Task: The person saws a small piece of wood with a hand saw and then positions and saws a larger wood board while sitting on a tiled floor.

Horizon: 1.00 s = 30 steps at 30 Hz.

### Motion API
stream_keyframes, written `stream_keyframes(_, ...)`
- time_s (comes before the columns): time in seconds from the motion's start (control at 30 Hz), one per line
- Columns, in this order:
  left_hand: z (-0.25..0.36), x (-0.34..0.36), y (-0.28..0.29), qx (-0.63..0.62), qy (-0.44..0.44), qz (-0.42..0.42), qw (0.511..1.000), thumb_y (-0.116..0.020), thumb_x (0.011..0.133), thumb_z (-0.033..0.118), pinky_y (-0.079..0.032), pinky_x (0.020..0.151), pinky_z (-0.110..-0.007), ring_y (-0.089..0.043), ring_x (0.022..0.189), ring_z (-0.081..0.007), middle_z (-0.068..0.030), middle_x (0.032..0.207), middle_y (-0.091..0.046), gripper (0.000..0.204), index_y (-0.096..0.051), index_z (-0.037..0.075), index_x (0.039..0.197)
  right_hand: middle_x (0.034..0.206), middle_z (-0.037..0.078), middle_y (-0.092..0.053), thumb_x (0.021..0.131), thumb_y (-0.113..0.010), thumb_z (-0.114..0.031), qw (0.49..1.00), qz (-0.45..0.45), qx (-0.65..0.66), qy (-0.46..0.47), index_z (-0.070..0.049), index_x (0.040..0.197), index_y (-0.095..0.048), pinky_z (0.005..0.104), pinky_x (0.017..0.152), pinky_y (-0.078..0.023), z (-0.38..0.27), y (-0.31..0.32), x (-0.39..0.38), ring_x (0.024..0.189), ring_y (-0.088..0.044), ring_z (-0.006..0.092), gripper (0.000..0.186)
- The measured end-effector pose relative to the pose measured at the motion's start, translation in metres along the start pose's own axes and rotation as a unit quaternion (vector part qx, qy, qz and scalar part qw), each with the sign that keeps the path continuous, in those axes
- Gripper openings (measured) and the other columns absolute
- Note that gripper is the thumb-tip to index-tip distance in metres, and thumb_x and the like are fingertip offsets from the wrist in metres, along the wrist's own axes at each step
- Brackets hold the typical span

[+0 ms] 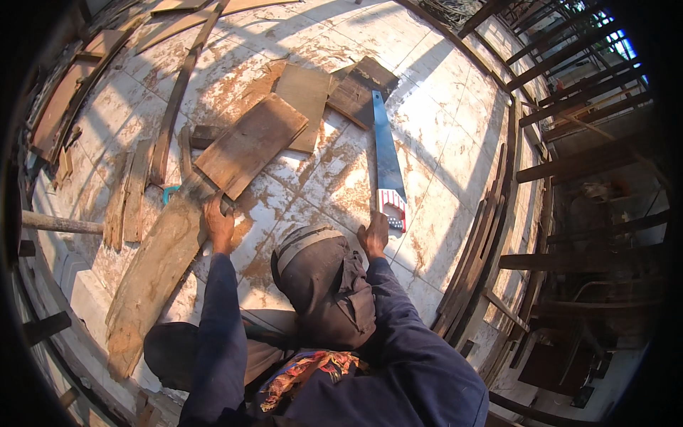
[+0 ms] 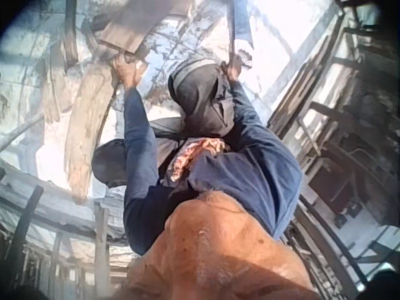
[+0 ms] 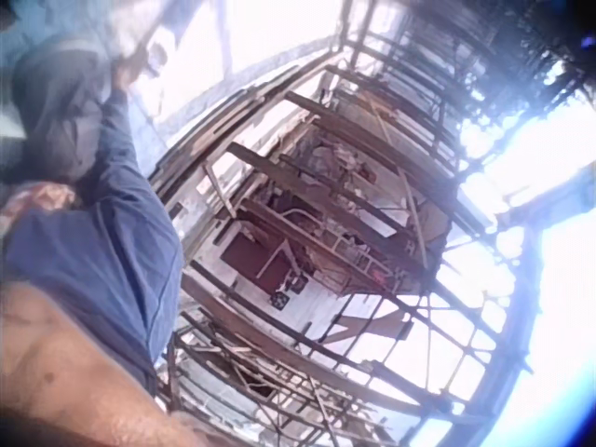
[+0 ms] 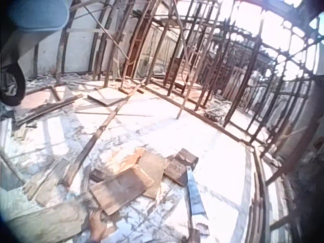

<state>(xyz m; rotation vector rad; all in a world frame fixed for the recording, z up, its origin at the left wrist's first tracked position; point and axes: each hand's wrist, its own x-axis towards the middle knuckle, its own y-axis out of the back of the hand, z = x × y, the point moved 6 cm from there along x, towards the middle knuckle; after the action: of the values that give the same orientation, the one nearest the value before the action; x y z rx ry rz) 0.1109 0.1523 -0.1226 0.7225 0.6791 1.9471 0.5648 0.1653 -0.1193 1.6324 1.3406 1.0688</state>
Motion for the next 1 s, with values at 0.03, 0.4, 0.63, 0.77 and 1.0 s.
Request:
stream_keyframes(0.03,0.008,-0.003,-0.003,-0.001,0.032,-0.025,0.999,-0.069,0.076,0.007,-0.035,0.109,-0.045,-0.05,0.122,-0.0363,-0.0181,0.129,-0.058,0.057,-0.054,0.006,0.131,0.11,0.022,-0.055,0.075,-0.064,-0.01,0.997,0.044,-0.053,0.015,-0.001,0.113,-0.053,0.0458,0.091,-0.044,0.015,0.006,0.002,0.108,-0.052,0.0406,0.041)
stream_keyframes(0.4,0.038,-0.006,-0.003,0.024,0.012,-0.066,0.997,-0.074,0.076,0.01,-0.035,0.108,-0.046,-0.044,0.128,-0.04,-0.0228,0.133,-0.051,0.063,-0.05,0.002,0.133,0.1,0.013,-0.055,0.07,-0.066,-0.013,0.983,0.003,-0.126,0.136,-0.006,0.102,-0.053,0.043,0.092,-0.04,0.094,-0.009,0.035,0.105,-0.053,0.032,0.035)
stream_keyframes(0.63,-0.001,-0.008,0.025,0.133,0.029,-0.022,0.99,-0.076,0.075,0.021,-0.029,0.113,-0.046,-0.033,0.136,-0.0413,-0.0236,0.146,-0.037,0.073,-0.044,0.001,0.138,0.093,0.012,-0.061,0.079,-0.069,-0.006,0.959,-0.025,0.282,-0.016,-0.004,0.108,-0.05,0.0372,0.073,-0.05,0.085,0.048,0.022,0.083,-0.062,0.0267,0.035)
stream_keyframes(0.77,-0.018,-0.008,0.045,0.165,0.111,-0.074,0.977,-0.082,0.071,0.037,-0.022,0.117,-0.051,-0.019,0.145,-0.0383,-0.0185,0.156,-0.023,0.098,-0.03,0.007,0.149,0.098,0.003,-0.057,0.086,-0.066,-0.003,0.879,0.12,0.454,-0.082,0.0,0.121,-0.054,0.0283,0.08,-0.048,0.019,0.114,0.018,0.087,-0.056,0.0138,0.037)
stream_keyframes(1.0,-0.04,-0.019,0.056,0.315,0.179,-0.183,0.914,-0.091,0.053,0.047,-0.015,0.116,-0.06,-0.006,0.15,-0.0339,-0.0112,0.162,-0.009,0.13,-0.017,0.015,0.155,0.094,0.007,-0.064,0.086,-0.067,-0.01,0.874,-0.116,0.47,-0.049,0.003,0.131,-0.055,0.0264,0.075,-0.049,-0.079,0.106,0.004,0.082,-0.059,0.0117,0.048)
